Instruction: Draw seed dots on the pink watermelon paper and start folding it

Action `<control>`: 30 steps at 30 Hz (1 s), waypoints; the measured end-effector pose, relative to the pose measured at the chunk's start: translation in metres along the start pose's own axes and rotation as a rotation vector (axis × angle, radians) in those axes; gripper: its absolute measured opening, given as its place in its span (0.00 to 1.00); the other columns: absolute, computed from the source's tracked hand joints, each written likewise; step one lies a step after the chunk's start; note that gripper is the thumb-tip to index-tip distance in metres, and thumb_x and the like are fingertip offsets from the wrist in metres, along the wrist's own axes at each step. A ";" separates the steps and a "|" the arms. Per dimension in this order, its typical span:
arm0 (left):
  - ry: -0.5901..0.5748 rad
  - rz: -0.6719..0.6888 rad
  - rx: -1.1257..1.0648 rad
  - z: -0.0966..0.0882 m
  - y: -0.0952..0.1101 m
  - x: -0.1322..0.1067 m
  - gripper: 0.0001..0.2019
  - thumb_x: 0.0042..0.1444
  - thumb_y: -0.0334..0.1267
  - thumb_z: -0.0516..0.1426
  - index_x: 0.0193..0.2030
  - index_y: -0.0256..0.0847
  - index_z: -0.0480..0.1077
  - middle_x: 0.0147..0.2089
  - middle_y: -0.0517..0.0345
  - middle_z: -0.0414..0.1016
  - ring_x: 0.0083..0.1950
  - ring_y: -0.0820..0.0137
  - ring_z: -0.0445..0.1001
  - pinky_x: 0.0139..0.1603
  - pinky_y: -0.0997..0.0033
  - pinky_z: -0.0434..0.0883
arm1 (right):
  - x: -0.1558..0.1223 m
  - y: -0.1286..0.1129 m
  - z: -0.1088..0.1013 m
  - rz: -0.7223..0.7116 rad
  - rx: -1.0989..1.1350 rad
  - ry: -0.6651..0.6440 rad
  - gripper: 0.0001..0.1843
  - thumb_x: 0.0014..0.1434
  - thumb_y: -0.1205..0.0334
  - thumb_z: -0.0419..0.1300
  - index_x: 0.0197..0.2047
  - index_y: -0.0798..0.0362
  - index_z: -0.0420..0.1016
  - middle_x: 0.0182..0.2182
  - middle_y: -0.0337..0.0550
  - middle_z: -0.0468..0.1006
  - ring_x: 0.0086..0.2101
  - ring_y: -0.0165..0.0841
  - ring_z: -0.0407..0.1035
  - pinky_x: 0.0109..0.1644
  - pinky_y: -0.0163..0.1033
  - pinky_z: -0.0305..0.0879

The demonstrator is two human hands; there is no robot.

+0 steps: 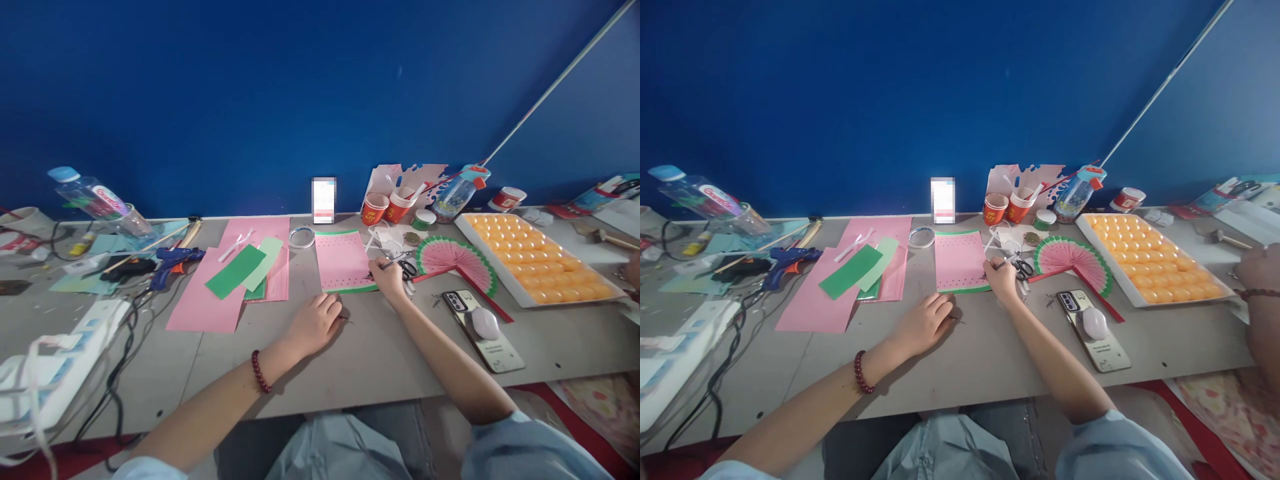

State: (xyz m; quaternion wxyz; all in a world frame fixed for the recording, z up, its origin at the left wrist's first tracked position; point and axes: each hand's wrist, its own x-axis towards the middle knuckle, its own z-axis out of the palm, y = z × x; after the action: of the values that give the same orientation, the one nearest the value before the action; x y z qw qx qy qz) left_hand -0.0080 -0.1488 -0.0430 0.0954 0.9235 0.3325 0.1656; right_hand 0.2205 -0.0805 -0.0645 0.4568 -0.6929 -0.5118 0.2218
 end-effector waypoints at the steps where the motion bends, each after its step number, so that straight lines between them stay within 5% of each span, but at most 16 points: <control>1: 0.003 0.002 -0.002 0.000 0.000 0.000 0.03 0.64 0.36 0.50 0.40 0.41 0.63 0.47 0.51 0.70 0.48 0.62 0.67 0.47 0.60 0.70 | 0.000 0.000 0.000 0.007 -0.003 -0.002 0.16 0.47 0.54 0.53 0.15 0.49 0.54 0.11 0.34 0.61 0.18 0.30 0.63 0.23 0.33 0.56; 30: -0.019 -0.006 0.008 -0.003 0.001 0.001 0.04 0.64 0.36 0.50 0.41 0.41 0.63 0.48 0.50 0.70 0.50 0.61 0.68 0.47 0.59 0.71 | 0.005 0.000 -0.007 -0.002 -0.042 0.004 0.16 0.48 0.55 0.53 0.14 0.49 0.54 0.11 0.33 0.59 0.18 0.28 0.55 0.23 0.33 0.52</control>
State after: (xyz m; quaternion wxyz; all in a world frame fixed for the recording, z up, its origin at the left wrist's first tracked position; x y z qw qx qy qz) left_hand -0.0084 -0.1487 -0.0395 0.0951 0.9244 0.3352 0.1554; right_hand 0.2277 -0.0791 -0.0605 0.4434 -0.7024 -0.5160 0.2089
